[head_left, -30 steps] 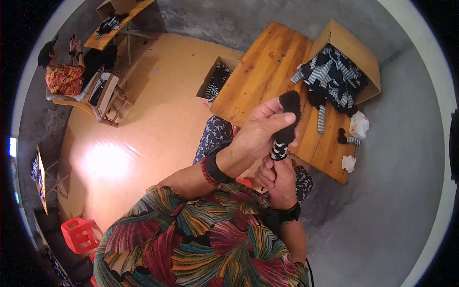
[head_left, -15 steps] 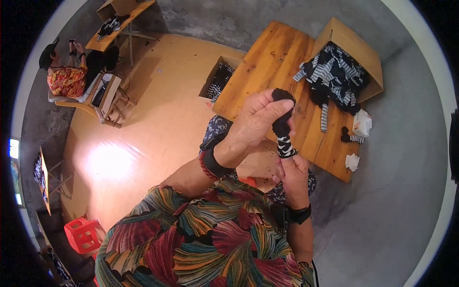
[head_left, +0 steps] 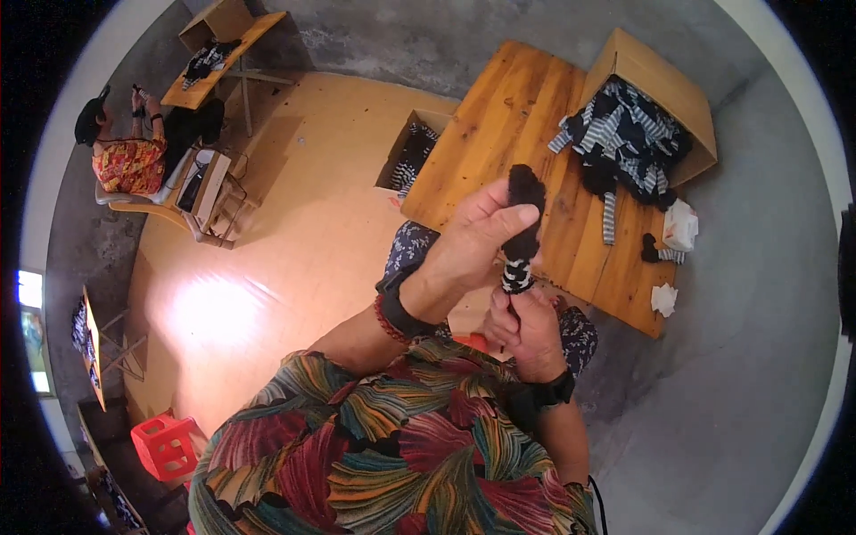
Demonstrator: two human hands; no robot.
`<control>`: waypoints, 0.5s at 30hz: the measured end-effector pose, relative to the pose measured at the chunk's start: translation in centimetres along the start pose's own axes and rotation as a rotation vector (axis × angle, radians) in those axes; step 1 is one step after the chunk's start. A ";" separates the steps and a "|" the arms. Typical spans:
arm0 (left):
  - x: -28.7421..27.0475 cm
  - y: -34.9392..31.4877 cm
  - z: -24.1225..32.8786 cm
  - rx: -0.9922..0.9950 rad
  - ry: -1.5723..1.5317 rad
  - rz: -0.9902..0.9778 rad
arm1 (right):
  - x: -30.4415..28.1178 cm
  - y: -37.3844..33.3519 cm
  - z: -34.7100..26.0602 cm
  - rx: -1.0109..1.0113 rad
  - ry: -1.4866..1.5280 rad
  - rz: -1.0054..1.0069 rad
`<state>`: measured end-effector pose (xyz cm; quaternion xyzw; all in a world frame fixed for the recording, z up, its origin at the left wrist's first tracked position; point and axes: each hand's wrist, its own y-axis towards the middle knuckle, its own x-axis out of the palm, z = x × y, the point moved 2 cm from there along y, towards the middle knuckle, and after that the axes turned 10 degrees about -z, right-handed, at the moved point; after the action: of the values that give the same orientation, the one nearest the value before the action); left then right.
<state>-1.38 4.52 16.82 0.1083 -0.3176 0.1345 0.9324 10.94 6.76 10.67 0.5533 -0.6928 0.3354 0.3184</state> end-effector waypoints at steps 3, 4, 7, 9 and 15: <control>0.2 0.4 1.7 0.175 -0.007 -0.035 | -0.1 -0.5 -0.4 0.052 -0.145 0.036; -0.2 0.8 1.3 0.214 -0.005 -0.040 | -0.5 -0.7 -0.3 0.050 -0.187 0.068; -0.8 1.1 1.4 0.119 -0.022 -0.112 | -0.5 -0.9 -1.1 -0.013 -0.565 0.316; -0.7 1.2 1.4 0.069 0.028 -0.088 | -1.1 -1.1 -1.6 -0.051 -0.658 0.348; -1.5 1.6 -0.1 -0.005 -0.012 -0.136 | 0.0 0.1 -1.3 -0.003 -0.282 0.269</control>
<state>-3.00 5.79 15.96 0.1282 -0.3154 0.0694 0.9377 10.90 7.82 11.37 0.4966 -0.7988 0.2930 0.1715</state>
